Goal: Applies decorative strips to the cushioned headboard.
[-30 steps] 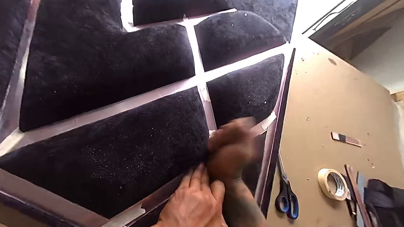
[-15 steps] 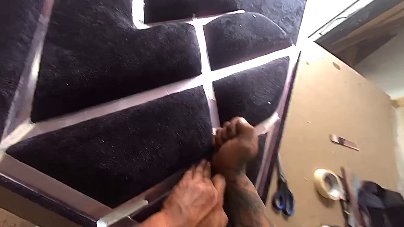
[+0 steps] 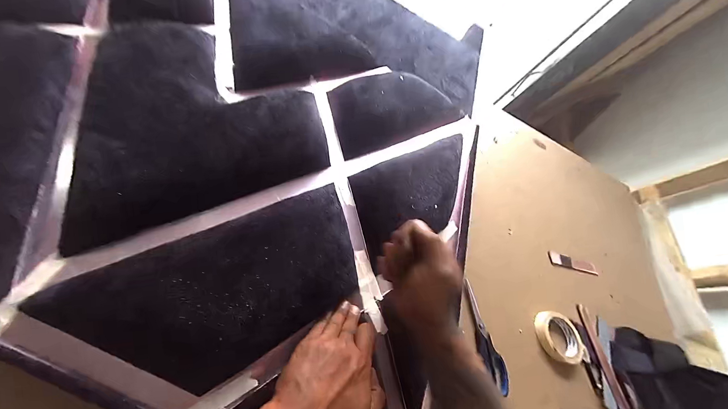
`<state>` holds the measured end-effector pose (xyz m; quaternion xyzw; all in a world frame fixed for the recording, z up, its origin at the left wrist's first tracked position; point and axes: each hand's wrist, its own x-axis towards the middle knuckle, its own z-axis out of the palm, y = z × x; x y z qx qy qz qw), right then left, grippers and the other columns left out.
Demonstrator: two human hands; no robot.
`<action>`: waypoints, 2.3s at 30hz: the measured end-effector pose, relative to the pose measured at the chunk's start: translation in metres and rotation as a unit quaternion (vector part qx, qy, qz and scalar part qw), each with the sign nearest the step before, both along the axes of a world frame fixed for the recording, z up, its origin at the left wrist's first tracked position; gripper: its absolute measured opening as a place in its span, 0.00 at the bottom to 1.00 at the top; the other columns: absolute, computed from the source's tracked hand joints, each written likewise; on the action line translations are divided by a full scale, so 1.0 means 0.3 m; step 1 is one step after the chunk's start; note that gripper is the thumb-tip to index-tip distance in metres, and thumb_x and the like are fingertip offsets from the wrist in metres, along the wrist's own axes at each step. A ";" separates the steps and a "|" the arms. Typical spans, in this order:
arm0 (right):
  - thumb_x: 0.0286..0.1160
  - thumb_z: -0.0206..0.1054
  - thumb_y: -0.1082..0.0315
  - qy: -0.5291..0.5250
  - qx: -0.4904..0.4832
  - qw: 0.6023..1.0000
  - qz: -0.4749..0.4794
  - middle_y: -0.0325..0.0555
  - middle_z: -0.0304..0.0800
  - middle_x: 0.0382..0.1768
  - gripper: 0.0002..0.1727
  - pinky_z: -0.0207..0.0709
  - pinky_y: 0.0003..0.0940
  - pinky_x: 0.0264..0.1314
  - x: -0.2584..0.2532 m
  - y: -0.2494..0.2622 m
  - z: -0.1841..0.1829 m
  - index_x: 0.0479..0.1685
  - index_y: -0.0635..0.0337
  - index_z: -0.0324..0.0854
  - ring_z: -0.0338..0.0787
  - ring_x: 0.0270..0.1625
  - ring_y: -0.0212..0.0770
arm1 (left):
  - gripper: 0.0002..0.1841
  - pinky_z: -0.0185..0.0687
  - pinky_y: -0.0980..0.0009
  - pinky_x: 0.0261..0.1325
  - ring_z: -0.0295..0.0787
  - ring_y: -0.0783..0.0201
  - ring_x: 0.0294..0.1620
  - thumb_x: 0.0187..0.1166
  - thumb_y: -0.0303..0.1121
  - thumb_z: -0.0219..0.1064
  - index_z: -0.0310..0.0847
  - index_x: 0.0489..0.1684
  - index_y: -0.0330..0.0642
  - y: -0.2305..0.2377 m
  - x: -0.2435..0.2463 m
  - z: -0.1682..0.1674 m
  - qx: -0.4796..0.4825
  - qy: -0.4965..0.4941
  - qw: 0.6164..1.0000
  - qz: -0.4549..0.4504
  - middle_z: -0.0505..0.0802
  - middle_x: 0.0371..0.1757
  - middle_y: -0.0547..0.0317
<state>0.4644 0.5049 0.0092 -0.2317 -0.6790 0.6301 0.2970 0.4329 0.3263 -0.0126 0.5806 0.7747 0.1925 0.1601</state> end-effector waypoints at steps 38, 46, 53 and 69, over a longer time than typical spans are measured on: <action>0.88 0.54 0.54 -0.309 0.558 0.743 0.203 0.46 0.77 0.83 0.25 0.63 0.63 0.85 0.231 0.096 0.069 0.78 0.51 0.80 0.70 0.87 0.59 | 0.30 0.76 0.61 0.83 0.82 0.68 0.78 0.89 0.60 0.51 0.86 0.71 0.50 -0.630 -0.540 0.022 0.090 0.171 0.943 0.271 0.90 0.72 0.65; 0.89 0.53 0.54 -0.061 0.042 0.989 0.129 0.46 0.88 0.26 0.22 0.84 0.38 0.28 -0.273 0.050 0.134 0.38 0.57 0.88 0.85 0.23 0.41 | 0.44 0.76 0.58 0.83 0.83 0.62 0.78 0.79 0.77 0.45 0.85 0.72 0.50 -0.662 -0.692 0.009 0.031 0.195 0.966 0.165 0.92 0.71 0.62; 0.89 0.41 0.47 -0.051 0.077 0.931 0.354 0.41 0.86 0.25 0.32 0.81 0.35 0.33 -0.599 0.069 0.088 0.32 0.54 0.87 0.84 0.27 0.35 | 0.46 0.69 0.55 0.87 0.72 0.60 0.87 0.83 0.74 0.42 0.68 0.87 0.45 -0.308 -0.781 0.077 -0.026 -0.002 0.998 -0.061 0.79 0.85 0.55; 0.85 0.38 0.32 -0.555 0.543 0.606 0.172 0.41 0.95 0.62 0.41 0.49 0.60 0.95 -0.650 -0.288 0.177 0.55 0.49 0.94 0.84 0.77 0.45 | 0.65 0.52 0.37 0.90 0.60 0.33 0.90 0.68 0.77 0.60 0.47 0.91 0.23 -0.232 -0.790 0.101 -0.175 -0.133 0.972 -0.090 0.65 0.88 0.23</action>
